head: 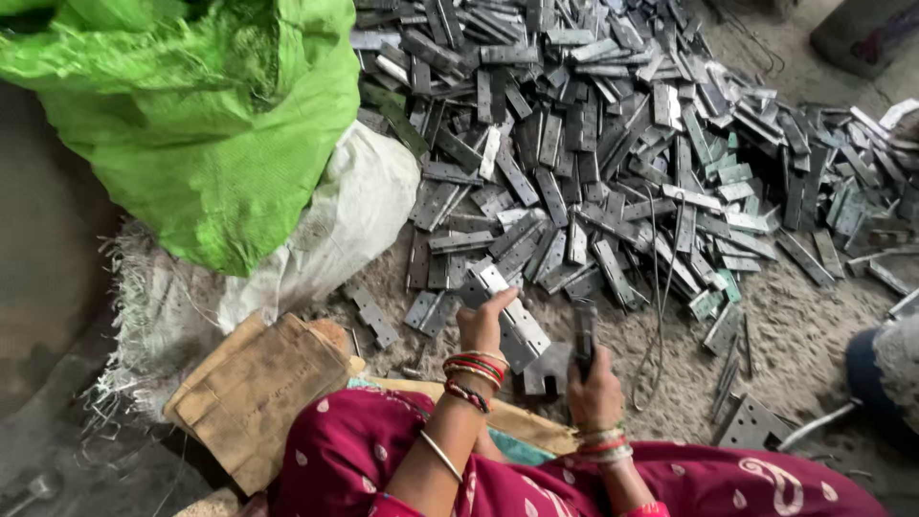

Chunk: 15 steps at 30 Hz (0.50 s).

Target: The person sits on the ground and repeatedly picks up small metal plates, aligns them, and uses a hammer to drive a pin or rivet through them. The assembled parts are then placed into a nearby bucket.

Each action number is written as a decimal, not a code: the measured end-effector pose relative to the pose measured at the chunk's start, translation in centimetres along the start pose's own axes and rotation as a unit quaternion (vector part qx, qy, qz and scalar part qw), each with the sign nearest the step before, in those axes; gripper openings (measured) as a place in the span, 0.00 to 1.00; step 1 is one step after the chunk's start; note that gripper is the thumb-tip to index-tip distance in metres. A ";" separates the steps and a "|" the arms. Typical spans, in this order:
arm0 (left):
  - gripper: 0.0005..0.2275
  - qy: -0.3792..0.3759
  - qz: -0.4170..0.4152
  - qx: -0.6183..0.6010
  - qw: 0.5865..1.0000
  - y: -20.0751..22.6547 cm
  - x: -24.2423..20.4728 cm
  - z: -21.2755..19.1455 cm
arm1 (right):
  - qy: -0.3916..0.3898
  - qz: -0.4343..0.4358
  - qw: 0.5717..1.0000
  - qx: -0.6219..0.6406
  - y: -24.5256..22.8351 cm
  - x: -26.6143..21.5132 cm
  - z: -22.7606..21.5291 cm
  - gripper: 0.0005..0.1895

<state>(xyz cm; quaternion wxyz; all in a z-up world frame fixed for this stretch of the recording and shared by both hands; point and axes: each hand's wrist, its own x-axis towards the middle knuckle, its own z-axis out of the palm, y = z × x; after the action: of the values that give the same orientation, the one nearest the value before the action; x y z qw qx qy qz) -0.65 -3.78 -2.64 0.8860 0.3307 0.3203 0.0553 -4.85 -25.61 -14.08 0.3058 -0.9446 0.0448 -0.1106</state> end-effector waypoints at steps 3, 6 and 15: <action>0.11 -0.019 0.028 0.015 0.999 -0.7 0.0 0.2 | -0.104 -0.002 0.991 -0.088 -0.3 0.7 0.2 0.20; 0.10 -0.021 0.048 0.060 0.997 -2.0 0.3 0.2 | -0.068 0.013 0.997 -0.019 -1.0 0.1 -0.2 0.15; 0.12 -0.110 0.043 0.140 0.983 -4.5 0.0 -0.1 | 0.035 -0.090 0.987 0.129 -5.0 -1.6 -2.1 0.19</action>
<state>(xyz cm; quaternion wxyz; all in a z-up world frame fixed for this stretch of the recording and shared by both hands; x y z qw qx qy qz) -1.18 -7.23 -5.49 0.8577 0.4689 0.2107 0.0118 -6.78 -22.51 -9.78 0.4119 -0.8932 -0.0440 -0.1751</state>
